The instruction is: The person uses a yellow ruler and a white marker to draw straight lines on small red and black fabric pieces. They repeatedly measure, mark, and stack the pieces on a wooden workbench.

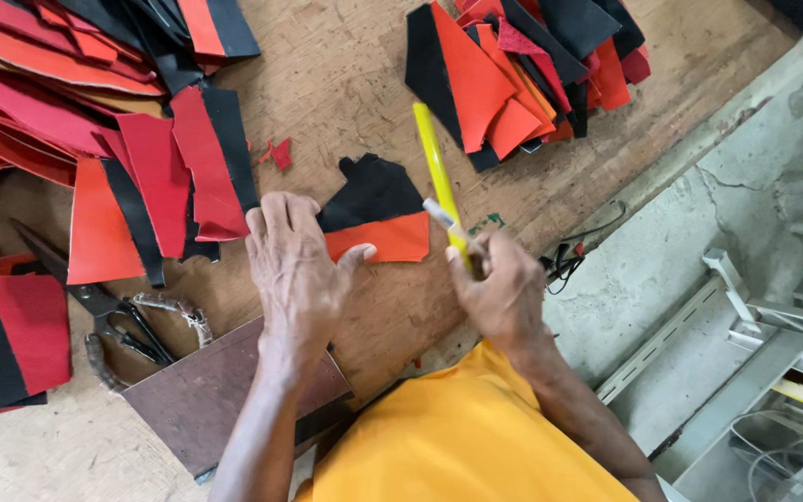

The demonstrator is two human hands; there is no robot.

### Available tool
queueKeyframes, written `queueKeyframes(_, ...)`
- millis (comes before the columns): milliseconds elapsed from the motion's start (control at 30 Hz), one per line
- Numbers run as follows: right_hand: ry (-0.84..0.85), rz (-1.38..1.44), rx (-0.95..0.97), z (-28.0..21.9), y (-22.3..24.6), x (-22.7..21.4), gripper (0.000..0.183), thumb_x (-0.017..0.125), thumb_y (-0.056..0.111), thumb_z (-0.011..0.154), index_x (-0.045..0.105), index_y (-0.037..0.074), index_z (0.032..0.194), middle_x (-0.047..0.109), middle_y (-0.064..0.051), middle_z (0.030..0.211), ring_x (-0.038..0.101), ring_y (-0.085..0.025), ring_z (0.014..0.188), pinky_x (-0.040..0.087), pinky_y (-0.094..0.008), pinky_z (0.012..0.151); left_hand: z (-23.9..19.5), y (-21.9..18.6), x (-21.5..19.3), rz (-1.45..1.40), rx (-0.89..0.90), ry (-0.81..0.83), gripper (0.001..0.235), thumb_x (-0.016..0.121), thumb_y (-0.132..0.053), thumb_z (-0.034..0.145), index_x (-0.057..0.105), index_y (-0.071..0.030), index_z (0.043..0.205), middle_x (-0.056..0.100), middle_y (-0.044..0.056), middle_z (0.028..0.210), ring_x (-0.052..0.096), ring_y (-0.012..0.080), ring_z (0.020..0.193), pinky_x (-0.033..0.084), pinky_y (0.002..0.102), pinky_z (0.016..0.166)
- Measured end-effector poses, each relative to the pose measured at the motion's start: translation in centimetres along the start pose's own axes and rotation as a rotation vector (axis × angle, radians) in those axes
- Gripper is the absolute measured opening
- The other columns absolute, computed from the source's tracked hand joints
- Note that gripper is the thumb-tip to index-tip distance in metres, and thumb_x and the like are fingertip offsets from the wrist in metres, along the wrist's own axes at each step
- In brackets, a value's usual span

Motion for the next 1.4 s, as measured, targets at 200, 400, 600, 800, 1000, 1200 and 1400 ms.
queueKeyframes(200, -0.068, 0.062, 0.016, 1.7, -0.6, -2.3, 0.037, 0.085, 0.03, 0.088, 0.062, 0.001, 0.086, 0.06, -0.008, 0.068, 0.055, -0.019, 0.054, 0.047, -0.036, 0.054, 0.4, 0.4, -0.1, -0.064, 0.039, -0.042, 0.071, 0.095, -0.027, 0.064, 0.057, -0.002, 0.118, 0.056, 0.016, 0.109, 0.054, 0.0373, 0.102, 0.044, 0.048, 0.089)
queueKeyframes(400, -0.051, 0.09, -0.007, 1.7, 0.3, -2.9, 0.035, 0.084, 0.028, 0.088, 0.063, 0.0, 0.094, 0.061, -0.008, 0.073, 0.056, -0.02, 0.059, 0.047, -0.037, 0.057, 0.4, 0.6, 0.0, -0.067, 0.05, -0.037, 0.072, 0.095, -0.026, 0.062, 0.058, -0.003, 0.118, 0.057, 0.017, 0.109, 0.055, 0.0379, 0.102, 0.045, 0.048, 0.089)
queueKeyframes(600, -0.082, 0.176, -0.048, 1.7, 0.2, -3.4, 0.033, 0.084, 0.02, 0.089, 0.063, -0.001, 0.103, 0.062, -0.009, 0.083, 0.056, -0.019, 0.066, 0.048, -0.034, 0.062, 0.5, 1.1, 0.5, -0.08, 0.094, -0.047, 0.062, 0.094, -0.023, 0.065, 0.06, -0.003, 0.113, 0.061, 0.017, 0.103, 0.059, 0.0391, 0.098, 0.047, 0.048, 0.086)
queueKeyframes(800, -0.093, 0.265, -0.169, 1.3, 1.4, -3.4, 0.031, 0.081, 0.01, 0.091, 0.069, 0.0, 0.117, 0.062, -0.008, 0.088, 0.057, -0.015, 0.069, 0.048, -0.03, 0.061, -0.1, 6.1, 3.0, -0.561, -0.243, 0.029, 0.024, 0.079, -0.005, 0.094, 0.061, -0.002, 0.11, 0.068, 0.006, 0.088, 0.061, 0.0157, 0.08, 0.053, 0.028, 0.074)
queueKeyframes(1000, -0.083, 0.19, -0.207, 0.5, 2.0, -3.3, 0.03, 0.082, 0.007, 0.087, 0.075, 0.001, 0.116, 0.059, -0.009, 0.076, 0.052, -0.017, 0.062, 0.044, -0.031, 0.057, 0.9, 8.4, 4.4, -1.267, -0.311, -0.042, 0.028, 0.073, 0.003, 0.093, 0.055, -0.003, 0.113, 0.065, -0.001, 0.102, 0.061, 0.0034, 0.088, 0.051, 0.018, 0.078)
queueKeyframes(1200, -0.017, 0.218, -0.305, -1.2, 3.2, -2.7, 0.026, 0.08, 0.009, 0.088, 0.077, 0.005, 0.114, 0.066, -0.007, 0.082, 0.06, -0.013, 0.064, 0.048, -0.028, 0.056, 0.6, 8.9, 5.0, -1.277, -0.323, -0.043, 0.029, 0.074, 0.004, 0.095, 0.055, -0.002, 0.116, 0.065, 0.001, 0.099, 0.059, 0.004, 0.086, 0.048, 0.018, 0.075)
queueKeyframes(1400, -0.133, 0.148, -0.283, -1.0, 3.3, -3.5, 0.043, 0.079, 0.017, 0.092, 0.065, -0.001, 0.129, 0.066, -0.008, 0.092, 0.056, -0.018, 0.069, 0.047, -0.031, 0.061, 0.5, 9.2, 5.1, -1.293, -0.349, -0.052, 0.028, 0.072, 0.004, 0.094, 0.056, -0.002, 0.117, 0.068, 0.003, 0.099, 0.062, 0.0051, 0.087, 0.051, 0.019, 0.077)
Point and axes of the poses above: each hand's wrist, its own z-axis towards the middle knuckle, its own x-axis out of the palm, y = z × x, the point moved 9 cm from there along z, towards the middle knuckle
